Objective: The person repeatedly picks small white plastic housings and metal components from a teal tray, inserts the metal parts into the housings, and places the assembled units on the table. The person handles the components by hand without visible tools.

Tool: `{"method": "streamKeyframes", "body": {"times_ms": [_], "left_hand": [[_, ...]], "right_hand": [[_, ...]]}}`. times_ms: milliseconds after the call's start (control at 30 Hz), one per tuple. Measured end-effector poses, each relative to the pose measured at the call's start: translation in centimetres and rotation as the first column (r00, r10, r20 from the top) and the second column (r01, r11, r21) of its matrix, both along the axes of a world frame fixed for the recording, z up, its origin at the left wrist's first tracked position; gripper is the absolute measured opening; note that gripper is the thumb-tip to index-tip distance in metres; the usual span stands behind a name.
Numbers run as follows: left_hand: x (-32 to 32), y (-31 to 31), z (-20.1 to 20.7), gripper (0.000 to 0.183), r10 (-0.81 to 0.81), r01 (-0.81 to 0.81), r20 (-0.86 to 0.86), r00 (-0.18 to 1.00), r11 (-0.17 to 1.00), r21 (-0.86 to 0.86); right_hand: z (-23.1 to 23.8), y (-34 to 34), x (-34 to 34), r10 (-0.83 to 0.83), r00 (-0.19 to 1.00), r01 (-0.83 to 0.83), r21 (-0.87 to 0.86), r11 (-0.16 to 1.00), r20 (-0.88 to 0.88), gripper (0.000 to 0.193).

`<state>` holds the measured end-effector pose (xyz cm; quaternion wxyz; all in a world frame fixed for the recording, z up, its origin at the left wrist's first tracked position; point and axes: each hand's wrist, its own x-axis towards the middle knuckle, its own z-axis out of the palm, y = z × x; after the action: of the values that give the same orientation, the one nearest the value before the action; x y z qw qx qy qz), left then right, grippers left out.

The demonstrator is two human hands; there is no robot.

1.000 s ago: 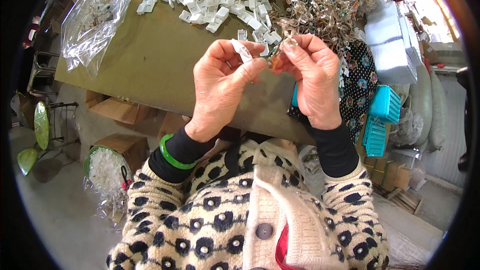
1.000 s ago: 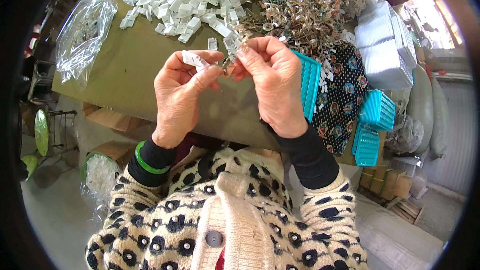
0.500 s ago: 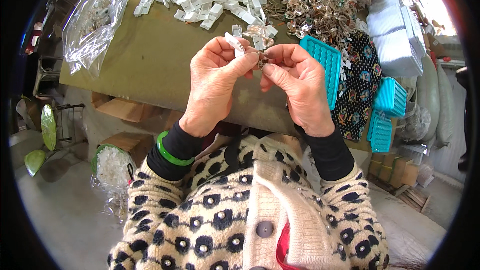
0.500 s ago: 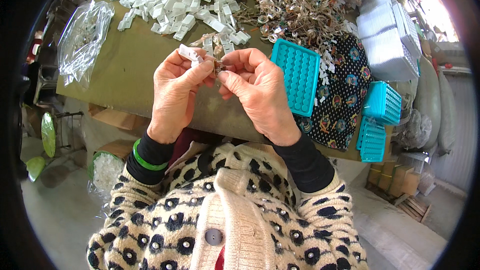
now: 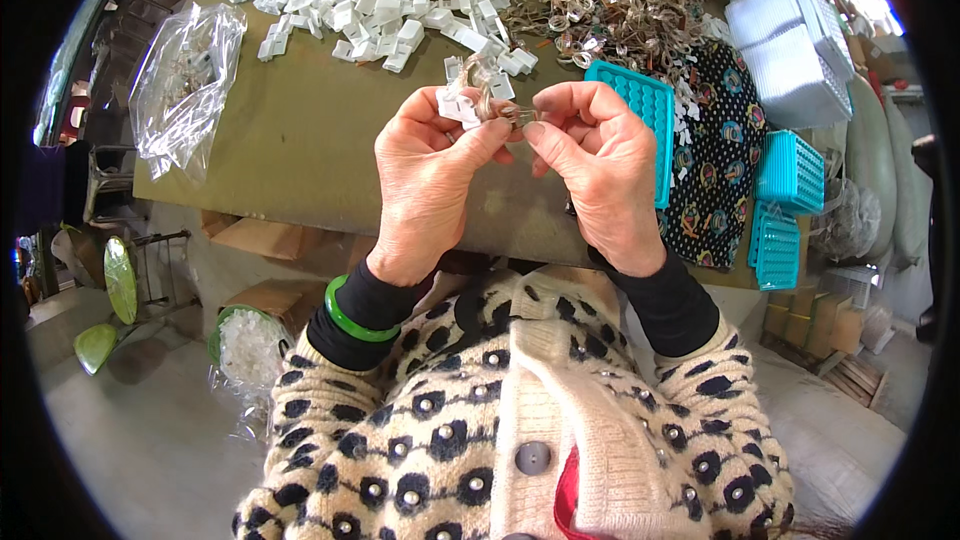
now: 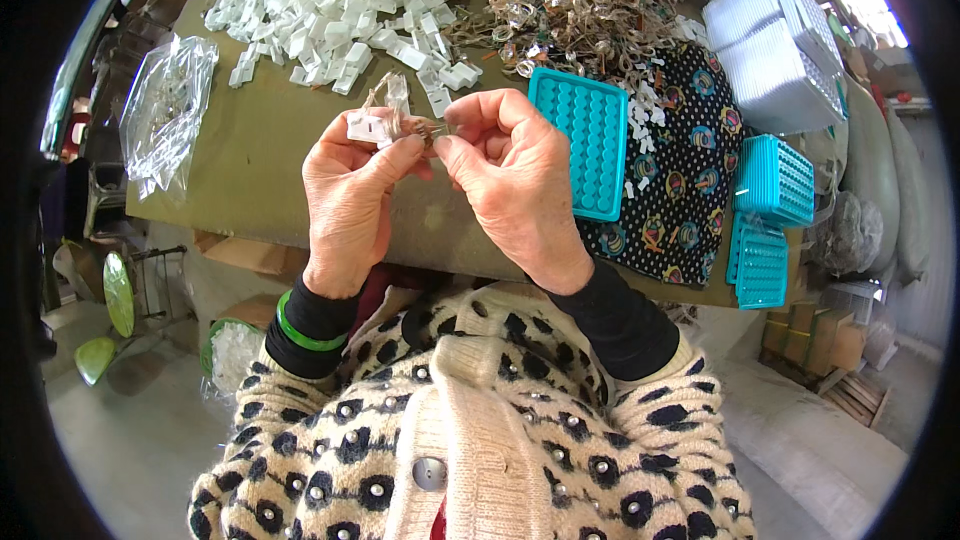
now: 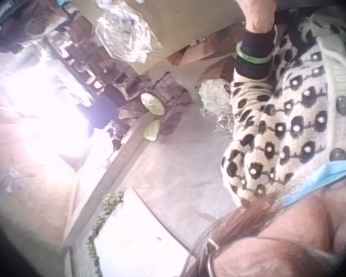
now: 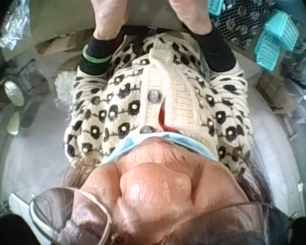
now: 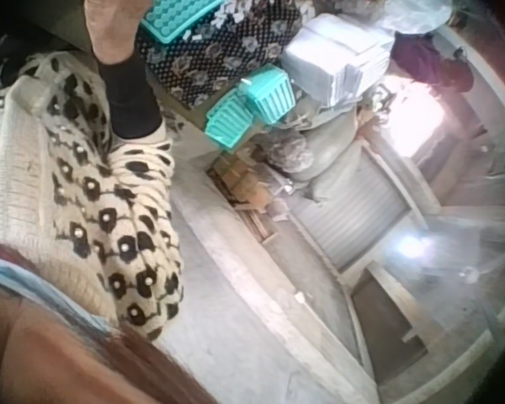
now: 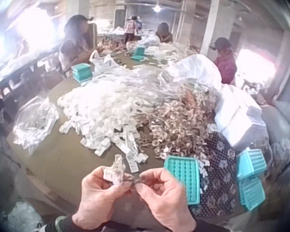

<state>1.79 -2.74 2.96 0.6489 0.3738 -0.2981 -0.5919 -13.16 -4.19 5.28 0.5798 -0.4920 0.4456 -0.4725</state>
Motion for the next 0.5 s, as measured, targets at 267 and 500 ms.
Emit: {"method": "streamKeyframes", "body": {"times_ms": [267, 500], "left_hand": [[1.4, -1.0, 0.1, 0.019, -0.067, 0.064, 0.022, 0.997, 0.99, 0.126], [0.5, -3.0, 1.6, 0.025, 0.112, -0.037, 0.382, 0.917, 0.98, -0.197]], "right_hand": [[0.2, -1.0, -1.3, -0.061, 0.989, 0.062, -0.006, 0.998, 0.132, 0.019], [0.8, -1.3, -2.0, -0.044, 0.871, -0.118, 0.294, 0.948, 0.49, 0.015]]}}
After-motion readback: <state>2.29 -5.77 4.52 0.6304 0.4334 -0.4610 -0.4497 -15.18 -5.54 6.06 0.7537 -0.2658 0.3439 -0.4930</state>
